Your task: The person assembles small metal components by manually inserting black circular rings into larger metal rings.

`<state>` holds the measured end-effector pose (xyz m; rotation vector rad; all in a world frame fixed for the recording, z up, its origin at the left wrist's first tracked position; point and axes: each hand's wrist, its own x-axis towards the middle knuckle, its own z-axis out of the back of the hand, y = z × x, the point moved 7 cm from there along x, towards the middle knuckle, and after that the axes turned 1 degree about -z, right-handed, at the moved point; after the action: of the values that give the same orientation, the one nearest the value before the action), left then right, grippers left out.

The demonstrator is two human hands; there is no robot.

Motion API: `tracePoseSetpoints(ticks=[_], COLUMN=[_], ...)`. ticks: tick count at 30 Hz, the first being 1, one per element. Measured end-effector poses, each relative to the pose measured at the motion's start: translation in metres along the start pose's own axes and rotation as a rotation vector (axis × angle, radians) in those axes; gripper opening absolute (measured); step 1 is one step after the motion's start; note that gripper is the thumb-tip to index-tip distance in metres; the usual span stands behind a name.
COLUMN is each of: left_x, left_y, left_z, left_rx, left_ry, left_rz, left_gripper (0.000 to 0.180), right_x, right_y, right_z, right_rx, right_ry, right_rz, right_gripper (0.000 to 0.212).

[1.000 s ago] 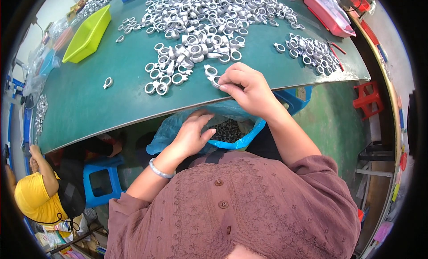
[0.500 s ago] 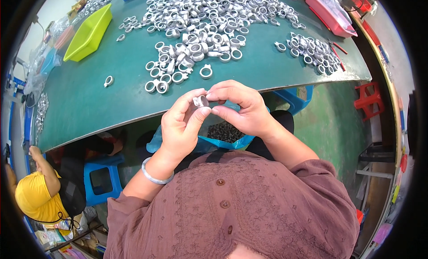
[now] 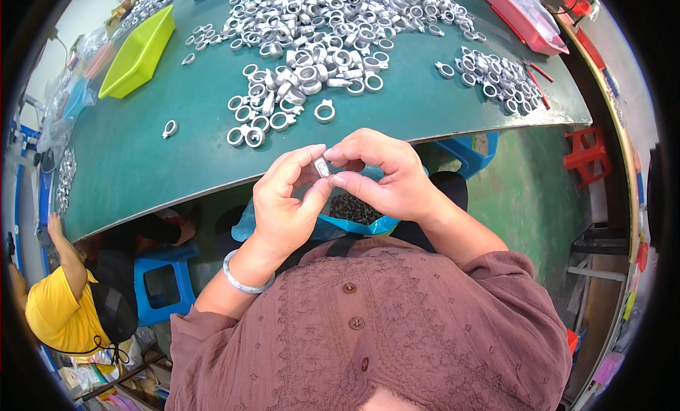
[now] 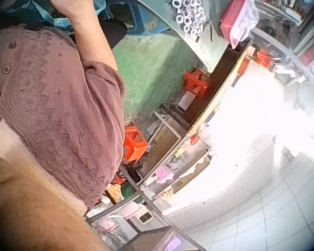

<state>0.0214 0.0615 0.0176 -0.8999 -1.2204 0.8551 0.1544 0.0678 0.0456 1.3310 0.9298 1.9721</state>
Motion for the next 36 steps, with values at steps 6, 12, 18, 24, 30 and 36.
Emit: tracePoseSetpoints(ticks=[6, 12, 18, 24, 30, 36], left_x=[0.000, 0.004, 0.002, -0.007, -0.002, -0.003], left_y=[-0.004, -0.012, -0.001, 0.020, 0.011, 0.000], left_z=[-0.002, -0.002, -0.007, -0.009, -0.011, -0.004], left_rx=[0.055, 0.222, -0.161, -0.707, -0.474, -0.237], left_ry=[0.085, 0.066, 0.083, 0.191, 0.098, 0.068], left_rz=[-0.045, -0.134, 0.056, 0.521, 0.352, 0.068], left_gripper=[0.037, 0.040, 0.043, 0.038, 0.035, 0.051], right_x=[0.000, -0.001, -0.011, -0.012, -0.008, -0.008], right_y=[0.004, 0.003, -0.030, -0.031, -0.021, -0.022], right_z=[0.000, 0.001, -0.001, 0.000, 0.003, 0.001], right_rx=[-0.016, -0.027, 0.471, 0.558, 0.400, 0.468], right_ry=[0.010, 0.019, -0.045, -0.046, -0.016, -0.006], right_rz=[-0.002, -0.018, -0.418, -0.460, -0.244, -0.295], right_gripper=[0.019, 0.016, 0.013, 0.013, 0.020, 0.030])
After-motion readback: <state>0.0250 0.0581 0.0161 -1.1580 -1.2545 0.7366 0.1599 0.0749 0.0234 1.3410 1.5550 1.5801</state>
